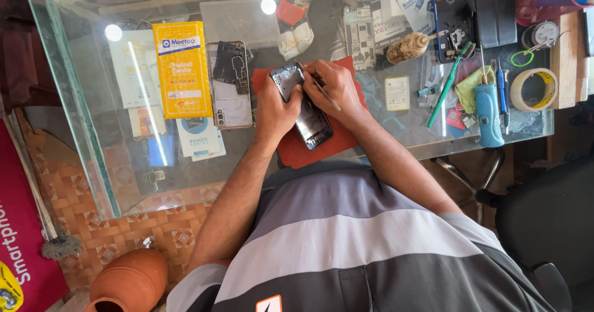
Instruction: The person uses a metal spudger to pry and separate the screen assembly from the smartphone's frame. They apply liquid adhesive from a bottle to the phone's edges and then use a green plastic tool to spread the adhesive along the perimeter. The person repeatedly pries the edges and spreads adhesive throughout the process.
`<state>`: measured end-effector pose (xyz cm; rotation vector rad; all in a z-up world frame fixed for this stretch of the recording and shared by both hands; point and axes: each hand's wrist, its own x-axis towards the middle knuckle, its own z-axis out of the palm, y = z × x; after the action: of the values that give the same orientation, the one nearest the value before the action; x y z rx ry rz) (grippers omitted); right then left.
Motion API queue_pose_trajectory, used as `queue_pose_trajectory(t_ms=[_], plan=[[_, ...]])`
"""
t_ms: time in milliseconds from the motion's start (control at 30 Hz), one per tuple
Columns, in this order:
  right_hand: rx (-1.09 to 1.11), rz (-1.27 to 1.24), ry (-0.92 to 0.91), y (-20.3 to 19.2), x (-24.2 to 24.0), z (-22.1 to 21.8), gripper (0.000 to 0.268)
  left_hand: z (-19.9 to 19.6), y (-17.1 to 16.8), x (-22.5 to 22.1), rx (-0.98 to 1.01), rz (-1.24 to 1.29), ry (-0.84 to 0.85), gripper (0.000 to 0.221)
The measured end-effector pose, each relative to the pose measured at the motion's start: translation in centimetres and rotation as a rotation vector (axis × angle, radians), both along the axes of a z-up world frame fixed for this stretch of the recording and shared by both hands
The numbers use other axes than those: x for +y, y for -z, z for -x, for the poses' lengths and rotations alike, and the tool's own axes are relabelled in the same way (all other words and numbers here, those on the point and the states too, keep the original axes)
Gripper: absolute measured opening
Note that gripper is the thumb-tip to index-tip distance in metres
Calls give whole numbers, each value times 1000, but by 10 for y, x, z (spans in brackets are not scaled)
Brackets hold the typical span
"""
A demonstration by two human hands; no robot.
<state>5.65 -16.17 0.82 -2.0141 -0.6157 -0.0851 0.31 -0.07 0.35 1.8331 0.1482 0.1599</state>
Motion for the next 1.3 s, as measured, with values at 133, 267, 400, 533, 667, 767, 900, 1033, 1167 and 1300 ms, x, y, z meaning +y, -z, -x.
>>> queue_pose_trajectory(t_ms=[133,267,400,533,667,767,900,1033,1167,1300], plan=[[116,-15,33,0,1,-2,12,1,0,0,-16,15,3,25],[-77,17,-37,3,0,-3,10,0,-1,-1,-14,-7,-2,27],[21,-22,25,2,-2,3,10,2,-3,-1,-40,-5,-18,28],[-18,17,-22,2,-5,3,8,2,-1,-1,-20,-8,-17,24],[-15,-26,20,1,-3,1,8,-2,-3,0,-16,-14,-15,25],[-30,2,24,2,-3,5,10,1,-4,-2,-5,6,-17,25],[72,23,20,1,-5,5,14,1,-4,-1,24,31,-11,24],[-13,38,11,-2,-3,6,13,0,-3,-1,-14,-3,-7,26],[80,73,-4,-5,-6,0,15,0,1,0,-28,14,-5,25],[-18,53,-70,-10,-7,-1,15,-1,4,0,-31,-17,-2,25]])
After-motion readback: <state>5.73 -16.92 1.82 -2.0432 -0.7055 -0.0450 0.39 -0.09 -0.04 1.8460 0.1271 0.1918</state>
